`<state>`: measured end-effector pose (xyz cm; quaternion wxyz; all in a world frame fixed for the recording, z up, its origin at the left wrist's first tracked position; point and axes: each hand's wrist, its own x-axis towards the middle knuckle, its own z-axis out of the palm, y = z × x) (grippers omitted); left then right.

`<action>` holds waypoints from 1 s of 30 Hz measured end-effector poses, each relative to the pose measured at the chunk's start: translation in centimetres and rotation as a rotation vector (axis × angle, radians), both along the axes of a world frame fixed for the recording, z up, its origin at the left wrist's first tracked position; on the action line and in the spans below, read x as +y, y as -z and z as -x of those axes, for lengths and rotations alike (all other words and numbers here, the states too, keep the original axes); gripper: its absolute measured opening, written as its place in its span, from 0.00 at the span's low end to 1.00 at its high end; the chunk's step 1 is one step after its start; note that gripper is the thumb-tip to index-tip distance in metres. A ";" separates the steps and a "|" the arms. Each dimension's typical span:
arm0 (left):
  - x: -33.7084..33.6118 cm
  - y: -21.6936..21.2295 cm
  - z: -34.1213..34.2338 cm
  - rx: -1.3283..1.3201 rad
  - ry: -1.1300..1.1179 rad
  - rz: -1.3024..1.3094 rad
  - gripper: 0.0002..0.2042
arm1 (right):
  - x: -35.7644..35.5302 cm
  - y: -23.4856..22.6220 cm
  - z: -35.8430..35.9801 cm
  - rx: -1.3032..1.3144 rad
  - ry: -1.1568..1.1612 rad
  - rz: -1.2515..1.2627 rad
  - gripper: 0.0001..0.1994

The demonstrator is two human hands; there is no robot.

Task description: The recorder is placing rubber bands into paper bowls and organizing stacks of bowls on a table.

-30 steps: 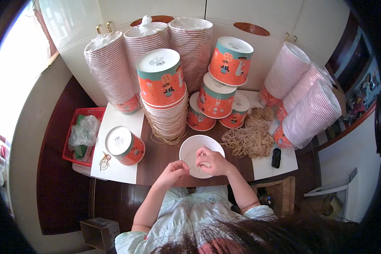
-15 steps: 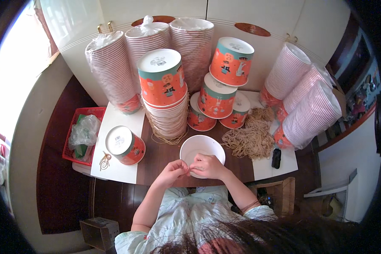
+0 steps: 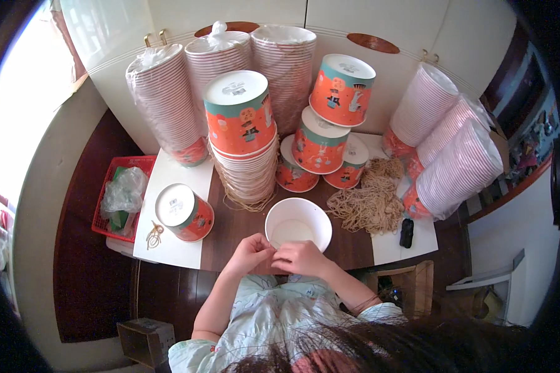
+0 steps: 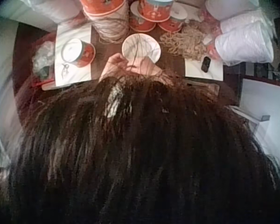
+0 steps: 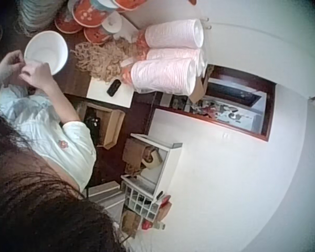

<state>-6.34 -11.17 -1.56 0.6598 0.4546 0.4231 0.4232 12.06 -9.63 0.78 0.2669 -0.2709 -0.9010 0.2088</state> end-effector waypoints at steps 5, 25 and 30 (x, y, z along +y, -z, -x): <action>0.0 -1.2 -0.2 0.212 0.012 -0.070 0.04 | 0.6 0.4 0.5 0.091 0.220 0.152 0.06; -3.1 0.1 -1.6 0.747 -0.306 -0.427 0.06 | 1.5 1.3 -0.2 0.132 0.258 0.341 0.07; -3.5 1.0 -2.2 0.824 -0.321 -0.445 0.05 | 1.5 1.5 -0.1 0.139 0.232 0.372 0.07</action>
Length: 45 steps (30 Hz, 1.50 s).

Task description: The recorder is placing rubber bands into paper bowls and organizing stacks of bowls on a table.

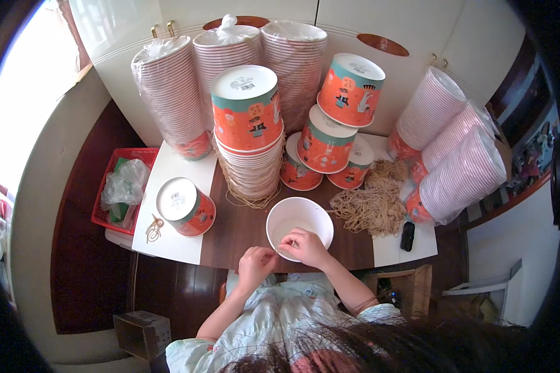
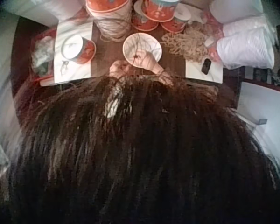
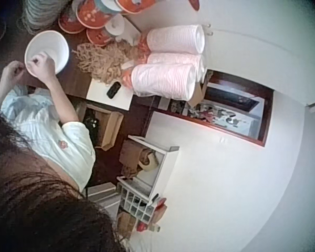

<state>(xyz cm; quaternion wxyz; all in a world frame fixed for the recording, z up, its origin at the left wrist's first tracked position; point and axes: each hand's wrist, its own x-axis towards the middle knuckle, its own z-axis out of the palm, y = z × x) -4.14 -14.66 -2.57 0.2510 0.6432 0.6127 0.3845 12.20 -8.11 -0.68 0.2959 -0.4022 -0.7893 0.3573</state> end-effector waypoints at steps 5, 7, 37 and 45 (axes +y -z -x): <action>0.2 -0.4 0.1 0.040 -0.019 -0.081 0.06 | -0.2 -0.1 -0.1 0.014 -0.015 0.036 0.06; 0.5 -0.5 0.3 0.068 -0.046 -0.273 0.05 | -0.1 -0.1 -0.1 0.022 -0.027 0.026 0.06; 1.2 -0.2 0.7 -1.175 0.047 0.628 0.04 | -0.1 -0.9 -0.5 0.135 0.013 0.090 0.11; 1.2 -1.0 0.9 -1.353 0.111 0.712 0.05 | -0.8 -1.6 -0.3 0.108 -0.105 0.071 0.13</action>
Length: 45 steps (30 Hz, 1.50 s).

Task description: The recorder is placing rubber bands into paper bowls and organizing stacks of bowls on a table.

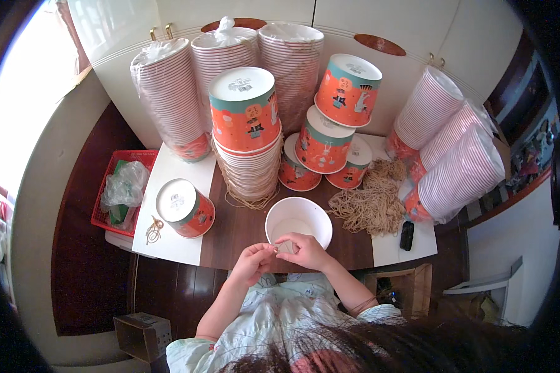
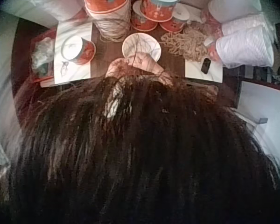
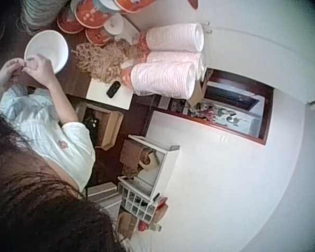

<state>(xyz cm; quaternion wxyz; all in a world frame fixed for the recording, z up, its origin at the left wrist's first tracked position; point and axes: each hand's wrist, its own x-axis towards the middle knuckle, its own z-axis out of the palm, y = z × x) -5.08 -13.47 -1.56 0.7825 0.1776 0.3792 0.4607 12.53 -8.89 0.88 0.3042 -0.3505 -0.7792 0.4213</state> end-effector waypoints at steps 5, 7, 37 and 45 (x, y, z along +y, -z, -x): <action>-0.1 -0.3 0.1 -0.015 -0.003 -0.002 0.05 | 0.3 1.0 -0.1 -0.017 -0.038 0.055 0.15; 0.0 0.0 0.5 -0.066 0.018 -0.042 0.04 | 0.1 0.7 -0.3 -0.023 -0.043 0.065 0.15; -0.6 -0.3 -0.7 0.810 -0.261 -0.653 0.03 | -0.5 0.7 0.4 0.203 0.085 0.104 0.06; -0.7 -0.8 0.0 0.402 -0.212 -0.413 0.01 | -0.4 1.8 0.6 0.202 0.084 0.247 0.06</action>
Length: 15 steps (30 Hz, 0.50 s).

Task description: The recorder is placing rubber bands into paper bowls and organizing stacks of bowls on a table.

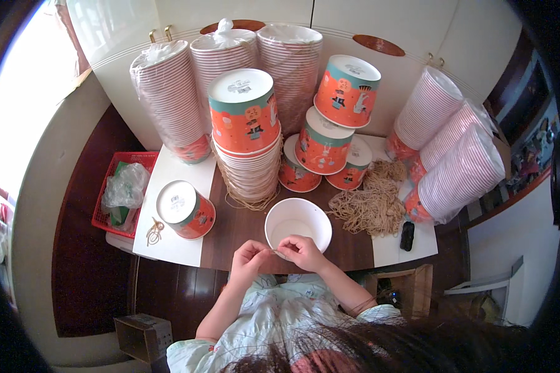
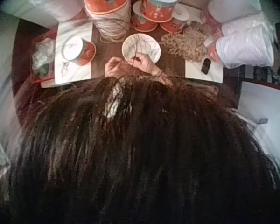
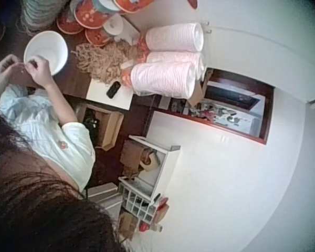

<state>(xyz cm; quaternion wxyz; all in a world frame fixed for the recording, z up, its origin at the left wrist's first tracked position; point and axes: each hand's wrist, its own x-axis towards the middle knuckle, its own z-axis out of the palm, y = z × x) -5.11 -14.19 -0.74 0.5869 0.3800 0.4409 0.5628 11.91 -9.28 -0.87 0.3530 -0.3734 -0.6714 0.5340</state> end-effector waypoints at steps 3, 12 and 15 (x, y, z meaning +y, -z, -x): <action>-0.1 0.2 0.8 -0.101 0.018 0.053 0.01 | 0.1 -0.4 -0.1 -0.024 -0.043 -0.024 0.04; -0.5 -0.6 1.5 -0.082 0.242 0.199 0.03 | 0.0 0.0 -0.2 -0.041 -0.031 -0.033 0.04; -0.3 -1.3 0.6 -0.053 0.266 0.209 0.04 | -0.1 -0.1 0.0 0.003 -0.020 -0.063 0.06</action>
